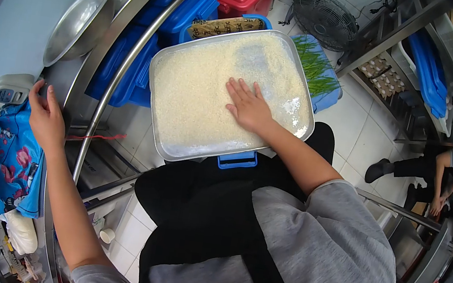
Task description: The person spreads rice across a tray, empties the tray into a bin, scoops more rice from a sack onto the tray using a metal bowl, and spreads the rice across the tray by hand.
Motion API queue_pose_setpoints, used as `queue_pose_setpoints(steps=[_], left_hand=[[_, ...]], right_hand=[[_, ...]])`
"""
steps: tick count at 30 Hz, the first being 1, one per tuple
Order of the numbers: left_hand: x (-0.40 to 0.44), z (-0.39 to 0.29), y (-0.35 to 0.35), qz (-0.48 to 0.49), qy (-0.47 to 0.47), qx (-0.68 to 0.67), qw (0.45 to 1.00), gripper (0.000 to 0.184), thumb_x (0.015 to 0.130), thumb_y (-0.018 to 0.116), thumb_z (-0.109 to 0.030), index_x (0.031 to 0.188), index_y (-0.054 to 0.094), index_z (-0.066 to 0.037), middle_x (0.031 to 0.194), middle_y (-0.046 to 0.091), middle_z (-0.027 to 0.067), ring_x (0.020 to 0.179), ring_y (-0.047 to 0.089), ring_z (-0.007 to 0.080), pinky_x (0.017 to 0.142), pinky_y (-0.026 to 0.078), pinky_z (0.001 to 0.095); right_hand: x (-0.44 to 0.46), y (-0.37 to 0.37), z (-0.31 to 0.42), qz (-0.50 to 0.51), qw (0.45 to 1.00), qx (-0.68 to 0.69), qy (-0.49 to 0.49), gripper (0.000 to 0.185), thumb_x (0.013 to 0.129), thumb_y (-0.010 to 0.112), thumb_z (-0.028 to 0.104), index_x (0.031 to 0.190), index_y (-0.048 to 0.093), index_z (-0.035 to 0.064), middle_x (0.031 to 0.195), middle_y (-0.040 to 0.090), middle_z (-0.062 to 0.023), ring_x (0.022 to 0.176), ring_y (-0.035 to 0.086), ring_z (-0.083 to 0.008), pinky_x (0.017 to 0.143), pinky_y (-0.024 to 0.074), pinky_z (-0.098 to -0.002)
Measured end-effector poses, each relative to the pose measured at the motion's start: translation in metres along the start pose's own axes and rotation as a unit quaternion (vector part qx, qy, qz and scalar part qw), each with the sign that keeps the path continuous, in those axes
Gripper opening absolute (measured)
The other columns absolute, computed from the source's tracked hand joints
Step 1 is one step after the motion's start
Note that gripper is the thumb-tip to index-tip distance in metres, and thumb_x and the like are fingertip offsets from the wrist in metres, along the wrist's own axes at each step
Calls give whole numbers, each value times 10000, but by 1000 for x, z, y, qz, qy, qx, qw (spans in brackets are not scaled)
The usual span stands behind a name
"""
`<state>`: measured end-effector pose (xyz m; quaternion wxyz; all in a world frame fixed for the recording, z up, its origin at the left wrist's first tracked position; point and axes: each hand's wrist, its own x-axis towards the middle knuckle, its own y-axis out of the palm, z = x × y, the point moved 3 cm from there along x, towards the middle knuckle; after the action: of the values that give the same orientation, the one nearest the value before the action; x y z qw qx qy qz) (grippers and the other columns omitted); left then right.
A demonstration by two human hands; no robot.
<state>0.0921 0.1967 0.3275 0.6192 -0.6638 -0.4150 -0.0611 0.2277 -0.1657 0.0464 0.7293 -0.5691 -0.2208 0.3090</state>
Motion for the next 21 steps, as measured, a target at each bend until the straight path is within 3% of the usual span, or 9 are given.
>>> queue_pose_setpoints(steps=[3, 5, 6, 7, 8, 10, 11, 14, 21], left_hand=[[-30, -1, 6, -136, 179, -83, 971, 258, 931, 605, -146, 1171, 608, -52, 781, 624, 91, 672, 558, 180, 618, 453, 297], [-81, -25, 33, -27, 292, -83, 953, 244, 873, 614, -77, 1113, 633, -41, 883, 645, 108, 730, 595, 221, 650, 478, 316], [-117, -30, 57, 123, 253, -54, 958, 273, 763, 670, -82, 1033, 660, -45, 902, 653, 140, 809, 619, 326, 736, 488, 421], [-147, -52, 79, 333, 197, 8, 922, 267, 770, 663, -98, 1034, 659, -62, 927, 658, 145, 856, 616, 338, 770, 489, 437], [-182, -79, 85, 277, 322, -151, 893, 261, 788, 664, -118, 1045, 652, -75, 919, 643, 140, 858, 604, 334, 776, 482, 443], [-236, -117, 112, 392, 338, -192, 834, 351, 798, 714, -262, 1080, 625, -71, 918, 596, 132, 878, 581, 317, 785, 469, 419], [-252, -130, 117, 413, 332, -217, 820, 306, 817, 708, -222, 1064, 619, -66, 964, 605, 127, 906, 583, 319, 798, 474, 404], [-269, -134, 137, 390, 305, -230, 838, 210, 804, 688, -126, 991, 624, -57, 918, 576, 127, 877, 570, 322, 753, 477, 396], [-269, -133, 134, 419, 306, -236, 822, 135, 784, 657, -48, 915, 625, -59, 824, 522, 125, 835, 552, 329, 697, 470, 404]], right_hand=[[-2, -7, -34, -18, 998, -36, 56, 617, 1004, 323, 425, 1511, 227, 87, 1586, 207, -53, 1465, 175, -232, 1182, 89, -498], [-11, -18, -63, -46, 992, -76, 93, 609, 1004, 325, 423, 1504, 244, 86, 1584, 212, -55, 1464, 177, -234, 1180, 93, -498], [-14, -21, -69, -61, 991, -77, 93, 608, 1002, 334, 420, 1502, 247, 84, 1579, 224, -70, 1462, 186, -244, 1178, 104, -500], [-16, -25, -64, -65, 990, -75, 98, 608, 1002, 334, 420, 1502, 247, 84, 1579, 224, -70, 1462, 186, -244, 1178, 104, -500], [-18, -30, -50, -52, 993, -65, 89, 608, 1001, 341, 416, 1502, 248, 84, 1576, 232, -77, 1459, 197, -250, 1176, 114, -504], [-21, -22, -17, -27, 998, -31, 44, 606, 996, 361, 401, 1500, 254, 83, 1565, 258, -92, 1448, 229, -266, 1169, 139, -513], [-24, -13, 2, -24, 999, -7, 22, 606, 992, 366, 398, 1499, 260, 84, 1569, 252, -82, 1447, 232, -259, 1168, 140, -516], [-34, -1, 12, -30, 999, 31, -16, 605, 993, 358, 401, 1503, 254, 94, 1575, 237, -69, 1452, 218, -246, 1172, 126, -511], [-45, -29, -60, -71, 991, -76, 78, 591, 992, 374, 384, 1503, 257, 111, 1580, 227, -58, 1459, 197, -228, 1174, 109, -513]])
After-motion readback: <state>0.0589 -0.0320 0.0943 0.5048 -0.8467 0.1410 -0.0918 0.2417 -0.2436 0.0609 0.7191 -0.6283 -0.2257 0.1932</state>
